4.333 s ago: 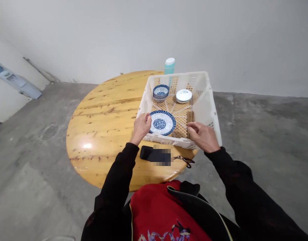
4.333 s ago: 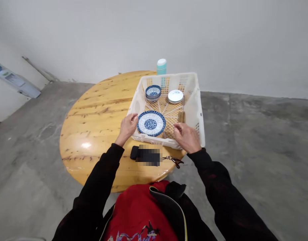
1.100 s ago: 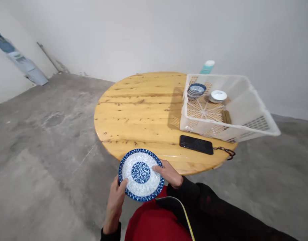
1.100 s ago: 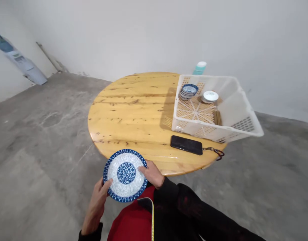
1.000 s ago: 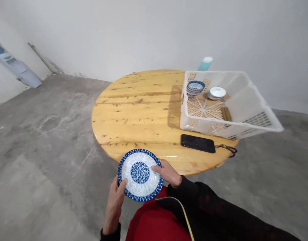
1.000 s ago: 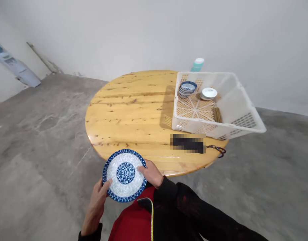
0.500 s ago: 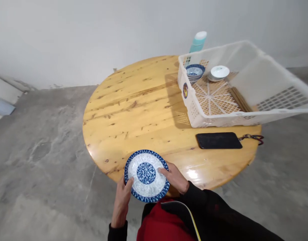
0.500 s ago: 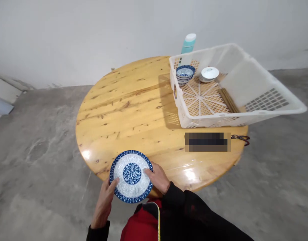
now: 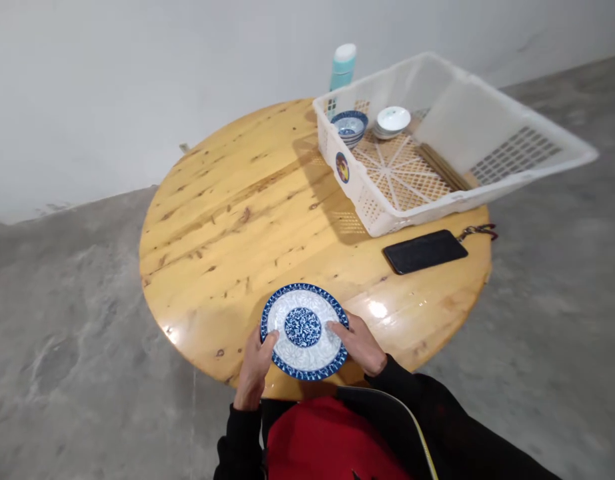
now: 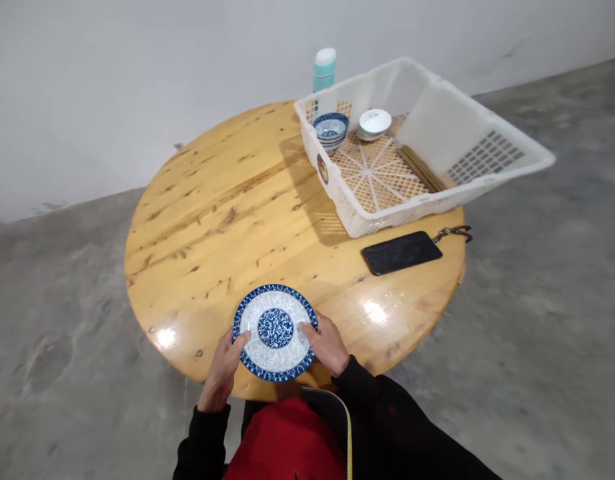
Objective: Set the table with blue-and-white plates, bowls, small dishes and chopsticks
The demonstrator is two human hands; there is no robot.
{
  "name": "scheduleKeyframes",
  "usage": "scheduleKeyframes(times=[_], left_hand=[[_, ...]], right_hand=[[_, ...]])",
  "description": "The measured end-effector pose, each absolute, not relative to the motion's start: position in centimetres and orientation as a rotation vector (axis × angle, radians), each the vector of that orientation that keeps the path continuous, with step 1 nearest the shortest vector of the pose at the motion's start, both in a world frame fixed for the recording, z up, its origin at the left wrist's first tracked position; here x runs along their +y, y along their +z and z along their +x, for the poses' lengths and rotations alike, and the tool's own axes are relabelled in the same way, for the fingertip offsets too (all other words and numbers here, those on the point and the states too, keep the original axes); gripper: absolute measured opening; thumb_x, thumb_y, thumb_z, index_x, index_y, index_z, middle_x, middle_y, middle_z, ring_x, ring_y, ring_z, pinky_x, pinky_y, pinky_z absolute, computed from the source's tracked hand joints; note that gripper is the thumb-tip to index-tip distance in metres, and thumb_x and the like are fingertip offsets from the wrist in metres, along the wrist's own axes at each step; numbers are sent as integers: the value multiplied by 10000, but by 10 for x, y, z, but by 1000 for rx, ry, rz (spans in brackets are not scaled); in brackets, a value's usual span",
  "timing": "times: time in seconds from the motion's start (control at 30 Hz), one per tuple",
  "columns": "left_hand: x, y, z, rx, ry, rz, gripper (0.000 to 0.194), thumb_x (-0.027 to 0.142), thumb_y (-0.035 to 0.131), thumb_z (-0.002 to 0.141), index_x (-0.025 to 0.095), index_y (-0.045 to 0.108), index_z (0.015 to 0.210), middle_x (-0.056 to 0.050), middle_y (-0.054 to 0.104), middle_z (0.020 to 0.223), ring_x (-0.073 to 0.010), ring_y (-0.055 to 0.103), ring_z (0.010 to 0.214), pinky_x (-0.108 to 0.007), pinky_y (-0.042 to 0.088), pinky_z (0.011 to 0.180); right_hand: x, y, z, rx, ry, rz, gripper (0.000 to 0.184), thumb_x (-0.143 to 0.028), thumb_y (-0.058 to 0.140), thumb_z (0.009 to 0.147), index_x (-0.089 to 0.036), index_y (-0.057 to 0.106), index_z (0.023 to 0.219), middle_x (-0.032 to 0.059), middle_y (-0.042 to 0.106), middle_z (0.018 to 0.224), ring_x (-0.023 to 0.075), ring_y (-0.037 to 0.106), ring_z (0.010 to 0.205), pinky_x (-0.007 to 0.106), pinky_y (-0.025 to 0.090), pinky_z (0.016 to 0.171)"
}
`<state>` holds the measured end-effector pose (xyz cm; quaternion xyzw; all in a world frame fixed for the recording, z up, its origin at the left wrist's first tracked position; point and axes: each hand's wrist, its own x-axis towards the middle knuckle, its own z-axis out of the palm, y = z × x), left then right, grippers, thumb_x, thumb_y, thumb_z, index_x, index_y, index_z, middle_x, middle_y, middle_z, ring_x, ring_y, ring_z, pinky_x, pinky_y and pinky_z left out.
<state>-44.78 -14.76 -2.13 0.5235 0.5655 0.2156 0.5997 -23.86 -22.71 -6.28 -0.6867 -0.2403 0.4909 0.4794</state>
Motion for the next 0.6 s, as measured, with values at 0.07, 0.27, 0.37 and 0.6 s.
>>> scheduleKeyframes(times=[0.07, 0.27, 0.37, 0.6], left_hand=[[-132, -27, -453, 1240, 442, 1223, 425, 439, 647, 819, 116, 700, 1090, -137, 755, 1124, -317, 669, 1066, -415, 503, 962], [-80, -34, -484, 1096, 311, 1268, 412, 410, 649, 810, 127, 702, 1105, -127, 749, 1148, -302, 669, 1071, -395, 511, 946], [-52, -35, -503, 1038, 273, 1308, 375, 411, 646, 810, 147, 717, 1066, -113, 753, 1118, -304, 673, 1046, -408, 518, 940], [15, -48, -524, 993, 262, 1404, 369, 416, 650, 807, 168, 710, 1073, -105, 748, 1094, -302, 654, 1068, -420, 504, 972]], right_hand=[[-225, -63, -249, -498, 1161, -1696, 385, -444, 657, 694, -165, 752, 941, 93, 788, 942, 311, 696, 950, 399, 558, 844], [-210, -56, -305, -230, 1059, -1696, 404, -446, 687, 654, -147, 755, 917, 97, 791, 914, 337, 703, 940, 433, 551, 858], [-195, -54, -340, -99, 1053, -1659, 380, -415, 716, 642, -138, 756, 899, 92, 787, 869, 327, 709, 884, 427, 557, 824], [-140, -67, -377, -11, 960, -1631, 354, -397, 728, 644, -139, 756, 885, 71, 778, 825, 297, 702, 852, 401, 548, 813]])
